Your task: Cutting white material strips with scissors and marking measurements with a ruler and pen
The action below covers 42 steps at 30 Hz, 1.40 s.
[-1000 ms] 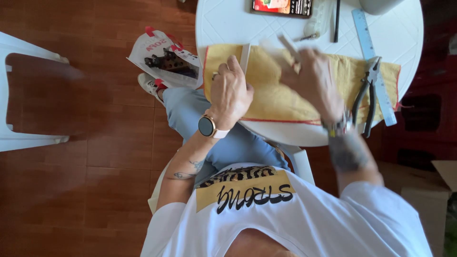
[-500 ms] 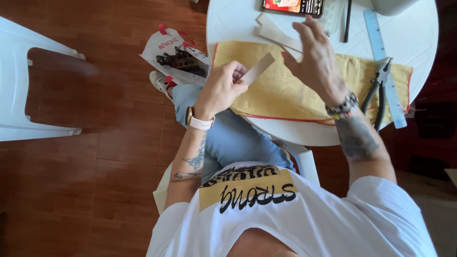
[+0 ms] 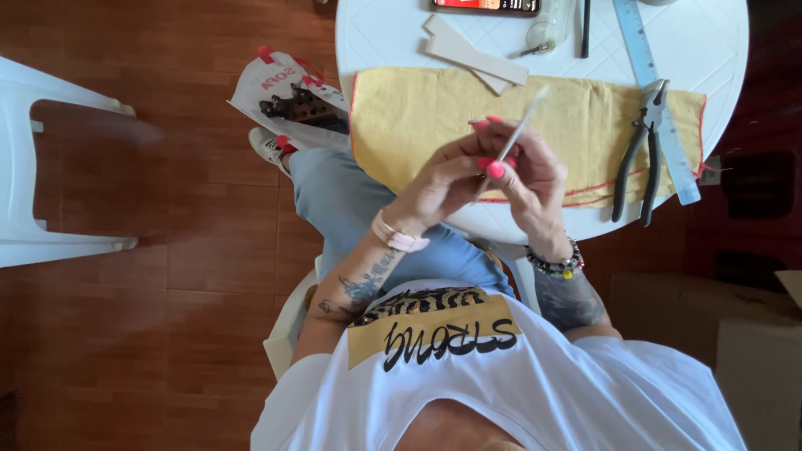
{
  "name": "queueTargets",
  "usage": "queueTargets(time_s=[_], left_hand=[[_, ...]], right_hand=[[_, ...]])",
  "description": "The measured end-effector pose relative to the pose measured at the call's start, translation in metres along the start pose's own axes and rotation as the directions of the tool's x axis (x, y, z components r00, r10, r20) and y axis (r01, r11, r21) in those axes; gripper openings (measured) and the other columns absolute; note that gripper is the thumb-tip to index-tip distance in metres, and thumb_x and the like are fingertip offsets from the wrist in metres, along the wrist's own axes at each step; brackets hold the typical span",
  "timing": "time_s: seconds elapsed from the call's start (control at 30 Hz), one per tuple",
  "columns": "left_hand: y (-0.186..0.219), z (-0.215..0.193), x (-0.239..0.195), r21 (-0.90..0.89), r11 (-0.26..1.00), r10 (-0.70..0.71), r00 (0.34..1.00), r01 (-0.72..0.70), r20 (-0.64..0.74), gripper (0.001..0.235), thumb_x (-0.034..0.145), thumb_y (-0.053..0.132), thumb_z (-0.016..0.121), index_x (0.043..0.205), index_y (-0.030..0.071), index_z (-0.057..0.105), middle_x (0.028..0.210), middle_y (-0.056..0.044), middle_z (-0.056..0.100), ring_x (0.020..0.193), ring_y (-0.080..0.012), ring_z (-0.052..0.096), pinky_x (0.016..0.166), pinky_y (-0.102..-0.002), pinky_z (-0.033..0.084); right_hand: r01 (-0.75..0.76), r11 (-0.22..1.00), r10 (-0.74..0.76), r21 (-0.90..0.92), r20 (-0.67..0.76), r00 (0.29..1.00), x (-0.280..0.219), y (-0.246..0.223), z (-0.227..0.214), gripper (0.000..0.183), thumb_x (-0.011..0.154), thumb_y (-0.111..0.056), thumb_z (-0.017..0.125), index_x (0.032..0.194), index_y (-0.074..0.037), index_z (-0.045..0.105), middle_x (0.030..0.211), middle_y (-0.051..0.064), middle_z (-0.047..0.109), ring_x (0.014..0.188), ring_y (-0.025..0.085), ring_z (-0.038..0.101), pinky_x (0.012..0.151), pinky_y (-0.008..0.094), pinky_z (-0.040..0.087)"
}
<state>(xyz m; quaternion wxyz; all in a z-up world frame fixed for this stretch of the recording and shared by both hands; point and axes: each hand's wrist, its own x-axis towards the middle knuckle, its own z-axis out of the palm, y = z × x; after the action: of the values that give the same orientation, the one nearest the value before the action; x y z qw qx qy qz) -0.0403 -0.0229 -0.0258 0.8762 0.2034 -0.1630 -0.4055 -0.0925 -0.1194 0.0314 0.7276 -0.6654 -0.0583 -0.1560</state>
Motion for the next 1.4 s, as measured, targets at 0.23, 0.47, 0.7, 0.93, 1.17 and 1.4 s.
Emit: queueTargets(time_s=[0.23,0.47,0.7,0.93,1.17,1.4], left_hand=[[0.021,0.023,-0.027,0.505,0.861,0.126,0.986,-0.055,-0.108,0.026,0.088,0.01,0.047,0.113,0.001,0.047,0.104,-0.012,0.053,0.101,-0.0166,0.048,0.095,-0.038,0.036],[0.025,0.023,-0.031,0.659,0.751,0.151,0.982,-0.039,-0.115,0.032,0.089,0.02,0.048,0.116,0.003,0.045,0.107,-0.015,0.054,0.101,-0.0216,0.052,0.088,-0.037,0.043],[0.093,0.003,0.015,0.873,-0.479,0.364,0.885,-0.09,0.291,0.014,0.084,0.008,0.045,0.098,0.004,0.044,0.094,-0.011,0.049,0.083,-0.0252,0.049,0.072,-0.035,0.037],[0.08,-0.067,0.093,0.576,-0.796,0.056,0.925,-0.186,0.375,0.016,0.071,0.007,0.059,0.086,0.004,0.056,0.094,-0.012,0.049,0.094,-0.0288,0.042,0.071,-0.033,0.045],[0.087,-0.061,0.119,0.327,-0.881,-0.277,0.933,-0.342,0.229,0.017,0.071,0.015,0.051,0.085,0.006,0.053,0.081,-0.012,0.049,0.067,-0.0218,0.047,0.066,-0.035,0.04],[0.102,-0.054,0.116,0.161,-0.932,-0.275,0.923,-0.325,0.269,0.009,0.073,0.011,0.054,0.082,0.01,0.053,0.075,-0.008,0.051,0.063,-0.0171,0.051,0.052,-0.029,0.045]], right_hand=[[0.209,0.809,-0.17,-0.549,0.122,0.978,0.007,-0.008,-0.016,0.015,0.085,0.002,0.05,0.097,0.003,0.06,0.085,0.018,0.059,0.077,0.036,0.059,0.066,0.038,0.047],[-0.026,0.885,0.013,-0.465,-0.031,0.999,0.01,-0.014,-0.008,0.016,0.089,-0.005,0.049,0.098,0.0,0.061,0.069,0.011,0.058,0.07,0.008,0.044,0.058,0.026,0.044],[0.389,0.46,-0.051,-0.798,0.413,0.909,0.041,0.022,-0.052,0.017,0.088,0.005,0.045,0.097,0.008,0.058,0.078,0.019,0.059,0.058,0.023,0.052,0.045,0.028,0.039],[0.379,0.394,0.016,-0.838,0.418,0.908,0.06,0.014,-0.053,0.02,0.086,0.002,0.043,0.098,0.003,0.059,0.069,0.012,0.054,0.047,0.024,0.046,0.042,0.032,0.032],[0.304,0.575,0.11,-0.76,0.439,0.892,0.057,0.011,-0.05,0.021,0.083,-0.013,0.056,0.097,0.003,0.053,0.075,0.013,0.052,0.059,0.023,0.048,0.053,0.032,0.038],[0.535,0.444,-0.055,-0.719,0.574,0.817,0.068,0.033,-0.047,0.028,0.077,-0.004,0.062,0.103,0.0,0.053,0.097,0.014,0.046,0.07,0.028,0.054,0.061,0.036,0.046]])
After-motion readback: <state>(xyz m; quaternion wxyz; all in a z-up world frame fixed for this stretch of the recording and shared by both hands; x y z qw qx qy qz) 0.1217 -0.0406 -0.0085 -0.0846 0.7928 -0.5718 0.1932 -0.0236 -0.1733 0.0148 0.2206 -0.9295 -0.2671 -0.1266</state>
